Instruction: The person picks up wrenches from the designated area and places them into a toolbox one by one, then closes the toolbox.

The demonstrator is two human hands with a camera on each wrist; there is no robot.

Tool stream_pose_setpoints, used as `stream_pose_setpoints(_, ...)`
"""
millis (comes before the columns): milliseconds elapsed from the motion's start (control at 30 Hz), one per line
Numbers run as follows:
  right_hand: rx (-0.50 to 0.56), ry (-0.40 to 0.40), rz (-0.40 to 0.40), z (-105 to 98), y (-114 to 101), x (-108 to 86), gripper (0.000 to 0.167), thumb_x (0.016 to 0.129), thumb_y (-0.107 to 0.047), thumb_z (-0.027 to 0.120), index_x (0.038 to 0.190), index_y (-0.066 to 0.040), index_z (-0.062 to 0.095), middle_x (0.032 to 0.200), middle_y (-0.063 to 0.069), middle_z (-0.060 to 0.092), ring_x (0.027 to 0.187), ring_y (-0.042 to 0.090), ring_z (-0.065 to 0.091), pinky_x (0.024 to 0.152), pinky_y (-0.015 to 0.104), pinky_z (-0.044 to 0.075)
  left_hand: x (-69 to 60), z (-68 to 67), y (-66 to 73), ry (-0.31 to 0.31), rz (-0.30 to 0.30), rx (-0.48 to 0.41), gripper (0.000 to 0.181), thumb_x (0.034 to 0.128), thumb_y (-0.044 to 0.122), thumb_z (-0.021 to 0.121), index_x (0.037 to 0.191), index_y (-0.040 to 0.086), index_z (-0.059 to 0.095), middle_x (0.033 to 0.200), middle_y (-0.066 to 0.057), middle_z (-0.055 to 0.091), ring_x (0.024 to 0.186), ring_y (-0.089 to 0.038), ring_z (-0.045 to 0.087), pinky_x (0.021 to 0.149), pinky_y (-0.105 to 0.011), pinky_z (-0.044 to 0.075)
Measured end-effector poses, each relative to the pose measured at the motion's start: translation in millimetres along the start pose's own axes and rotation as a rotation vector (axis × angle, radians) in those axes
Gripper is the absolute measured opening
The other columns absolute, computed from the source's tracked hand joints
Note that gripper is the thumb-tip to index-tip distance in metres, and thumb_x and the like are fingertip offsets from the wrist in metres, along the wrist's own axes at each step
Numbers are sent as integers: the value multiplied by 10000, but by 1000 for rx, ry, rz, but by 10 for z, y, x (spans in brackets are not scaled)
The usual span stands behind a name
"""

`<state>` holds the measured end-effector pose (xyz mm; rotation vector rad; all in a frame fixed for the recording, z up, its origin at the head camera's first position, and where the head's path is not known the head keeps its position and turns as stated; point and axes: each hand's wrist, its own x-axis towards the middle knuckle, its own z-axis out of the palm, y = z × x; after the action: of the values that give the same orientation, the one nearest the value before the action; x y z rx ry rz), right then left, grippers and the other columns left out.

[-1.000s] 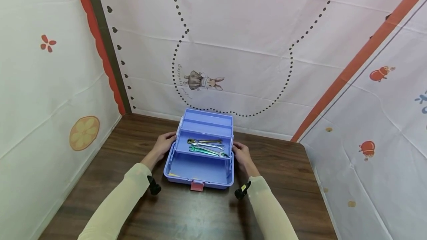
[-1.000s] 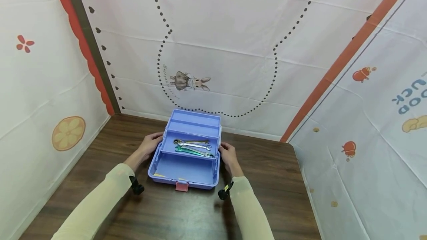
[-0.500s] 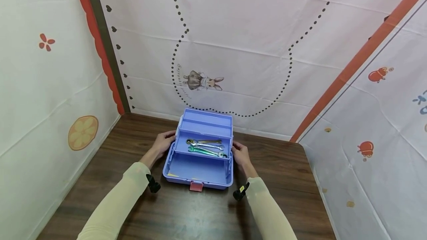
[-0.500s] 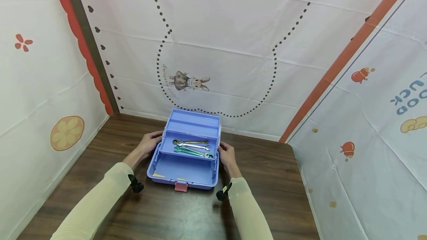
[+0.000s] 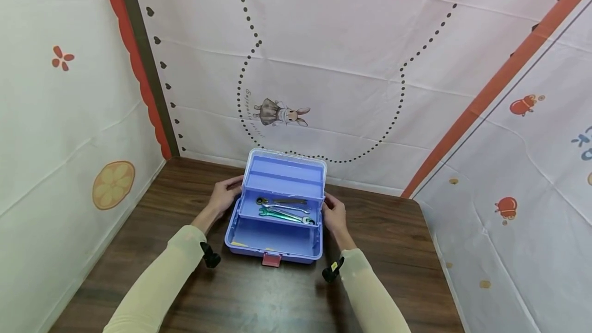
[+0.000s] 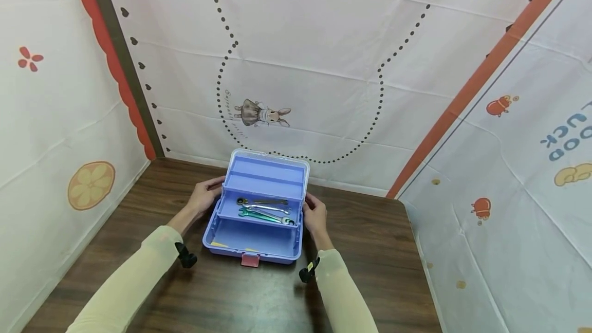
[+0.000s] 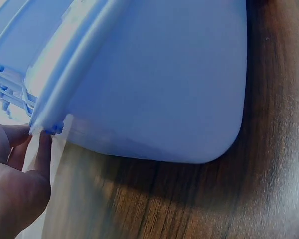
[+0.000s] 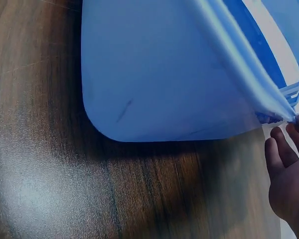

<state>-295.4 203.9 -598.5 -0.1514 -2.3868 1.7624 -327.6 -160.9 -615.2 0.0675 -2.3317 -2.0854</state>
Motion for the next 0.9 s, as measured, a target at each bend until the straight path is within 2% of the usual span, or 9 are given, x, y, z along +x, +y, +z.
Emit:
stream_pose_setpoints(100,-60,20,-21,-8,-4,-4,367,1009,-19,678,1375,-31,704,1253,187,739,1138,298,687,962,382,563,-16,-15,22,1,20,-26,428,1042,47,674,1464,9,616,1428,-231,635,1332,-330,609,980,-231,553)
stream_pose_setpoints(233,-72,15,-39,-34,-1,2,348,1029,-54,668,1375,-39,707,1282,173,732,1159,268,677,952,338,556,-33,-24,34,-26,40,-114,448,1037,-16,655,1479,-29,582,1446,-281,600,1305,-278,630,953,-217,565)
stream_pose_setpoints(333,0,-13,-33,-66,-37,-7,330,1066,-55,612,1382,8,685,1315,211,706,1149,240,670,936,293,563,-40,-28,42,-35,51,-123,453,1034,-22,656,1481,-18,584,1446,-279,601,1272,-234,645,927,-207,573)
stream_pose_setpoints(500,148,-69,-15,-127,-135,-29,335,1116,-86,538,1379,92,645,1326,288,673,1142,245,686,943,277,586,-56,-40,71,-20,73,-65,440,1028,-9,673,1464,18,617,1419,-252,632,1287,-309,629,885,-189,577)
stream_pose_setpoints(633,163,-85,-20,-167,-178,-41,438,1149,-239,504,1369,115,639,1337,293,666,1227,320,666,1038,386,559,-75,-62,136,-19,91,21,412,1047,46,669,1458,43,631,1394,-228,654,1269,-339,632,874,-199,582)
stream_pose_setpoints(733,154,-87,-19,-185,-190,-58,524,1155,-337,478,1364,114,643,1324,291,675,1253,381,655,1079,479,528,-91,-94,215,-33,96,104,389,1088,156,632,1467,67,629,1380,-205,668,1202,-325,675,894,-275,605)
stream_pose_setpoints(900,146,-89,-24,-203,-217,-93,572,1149,-392,476,1347,114,657,1294,296,689,1199,422,680,1073,564,515,-121,-186,373,-69,89,217,462,1127,354,548,1477,61,618,1314,-203,701,1107,-354,723,961,-492,601)
